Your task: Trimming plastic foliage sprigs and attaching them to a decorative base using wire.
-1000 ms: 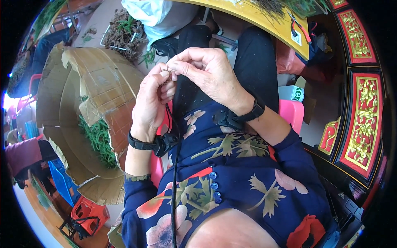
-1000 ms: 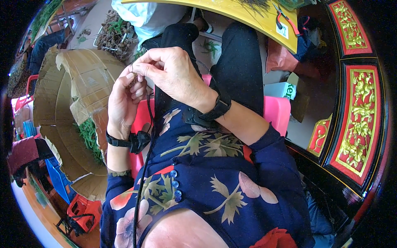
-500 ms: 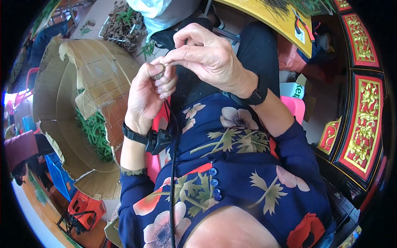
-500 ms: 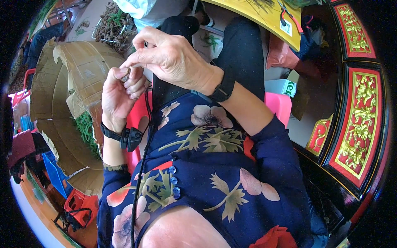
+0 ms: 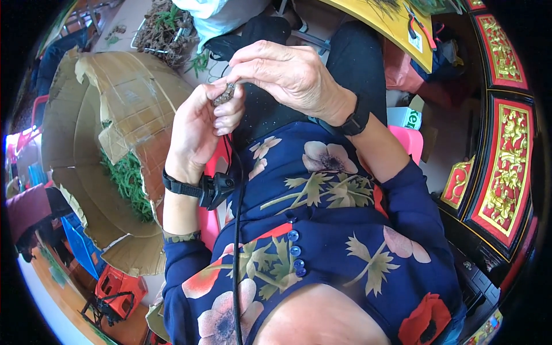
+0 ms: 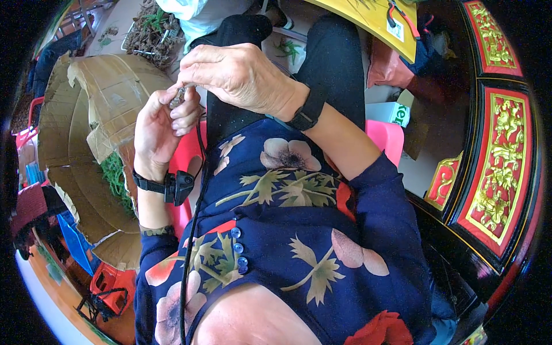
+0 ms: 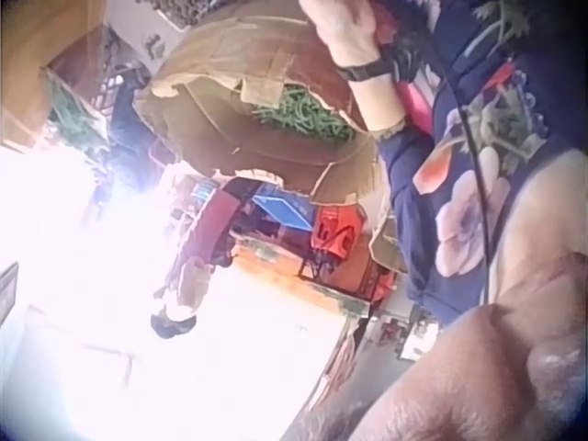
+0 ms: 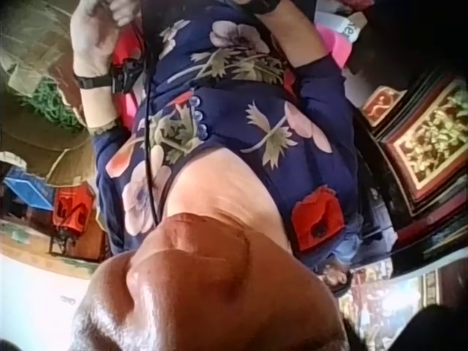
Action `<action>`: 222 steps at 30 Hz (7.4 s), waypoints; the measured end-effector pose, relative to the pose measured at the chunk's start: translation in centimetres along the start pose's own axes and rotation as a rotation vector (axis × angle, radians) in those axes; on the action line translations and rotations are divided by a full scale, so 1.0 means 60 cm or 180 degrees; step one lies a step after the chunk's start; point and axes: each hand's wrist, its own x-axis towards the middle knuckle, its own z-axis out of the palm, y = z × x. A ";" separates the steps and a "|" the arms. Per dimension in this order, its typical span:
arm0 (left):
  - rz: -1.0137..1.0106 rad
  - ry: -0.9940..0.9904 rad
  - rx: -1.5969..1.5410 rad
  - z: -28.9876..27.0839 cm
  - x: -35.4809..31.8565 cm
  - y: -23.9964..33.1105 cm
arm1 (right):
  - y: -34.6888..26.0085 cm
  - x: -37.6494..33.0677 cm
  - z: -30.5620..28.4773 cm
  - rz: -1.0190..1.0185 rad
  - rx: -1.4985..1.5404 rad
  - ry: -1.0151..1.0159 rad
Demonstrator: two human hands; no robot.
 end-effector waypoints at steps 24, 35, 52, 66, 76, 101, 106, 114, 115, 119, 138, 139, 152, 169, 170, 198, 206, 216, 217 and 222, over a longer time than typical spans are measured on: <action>0.0427 0.0500 0.1926 0.044 0.000 -0.007 | -0.039 -0.009 -0.017 0.0843 -0.0564 -0.0205; 0.0732 0.0530 0.2445 0.045 -0.001 -0.005 | -0.024 0.014 -0.057 0.1093 0.0086 -0.0323; -0.0675 -0.0637 -0.0502 0.018 0.016 0.018 | 0.043 0.052 -0.081 -0.0421 0.0506 -0.1036; 0.0354 0.0288 0.1712 0.096 0.069 0.054 | 0.024 0.059 -0.090 0.0928 0.0177 -0.0077; 0.1907 0.0558 0.3610 0.114 0.186 0.085 | 0.057 0.025 -0.113 0.2751 0.1046 0.0944; 0.2154 0.1049 0.2063 0.064 0.524 0.311 | 0.088 -0.043 -0.114 0.3357 0.1612 0.0883; 0.2055 0.1456 0.4590 0.050 0.521 0.287 | 0.089 -0.044 -0.111 0.3386 0.1660 0.0853; 0.2351 0.1779 0.6185 0.078 0.521 0.302 | 0.087 -0.045 -0.113 0.3406 0.1693 0.0833; 0.2390 0.1828 0.5518 0.076 0.521 0.315 | 0.085 -0.044 -0.115 0.3395 0.1648 0.0832; 0.1948 0.1694 0.3454 0.084 0.509 0.329 | 0.085 -0.046 -0.115 0.3411 0.1672 0.0882; 0.1175 0.0451 0.1084 0.071 0.325 0.260 | 0.068 -0.025 -0.136 0.2351 0.0925 0.0779; 0.1059 0.0422 0.0830 0.072 0.304 0.252 | 0.061 -0.017 -0.143 0.2112 0.0864 0.0754; 0.1295 0.0215 0.0297 0.065 0.099 0.133 | 0.010 0.040 -0.098 0.0700 -0.0052 0.0187; 0.0418 0.0169 -0.2229 -0.006 0.010 0.077 | -0.025 0.034 -0.017 0.0907 0.0747 -0.0197; 0.0488 0.0310 -0.2114 -0.005 0.008 0.075 | -0.021 0.034 -0.016 0.0902 0.0821 -0.0244; 0.1441 0.0740 0.0363 -0.019 0.004 0.035 | -0.002 -0.009 -0.065 0.2241 0.2077 0.0277; 0.1282 0.0547 -0.0075 -0.025 0.003 0.033 | -0.014 -0.014 -0.039 0.2575 0.2401 0.0234; 0.1551 0.0829 0.0364 -0.012 0.004 0.031 | -0.046 0.014 -0.038 0.1401 -0.0228 0.0286; 0.1541 0.0846 0.0358 -0.013 0.006 0.029 | -0.055 0.021 -0.038 0.1414 -0.0215 0.0277; 0.1951 0.1239 0.0994 0.011 0.008 0.017 | -0.076 0.053 -0.022 0.1965 -0.0148 -0.0184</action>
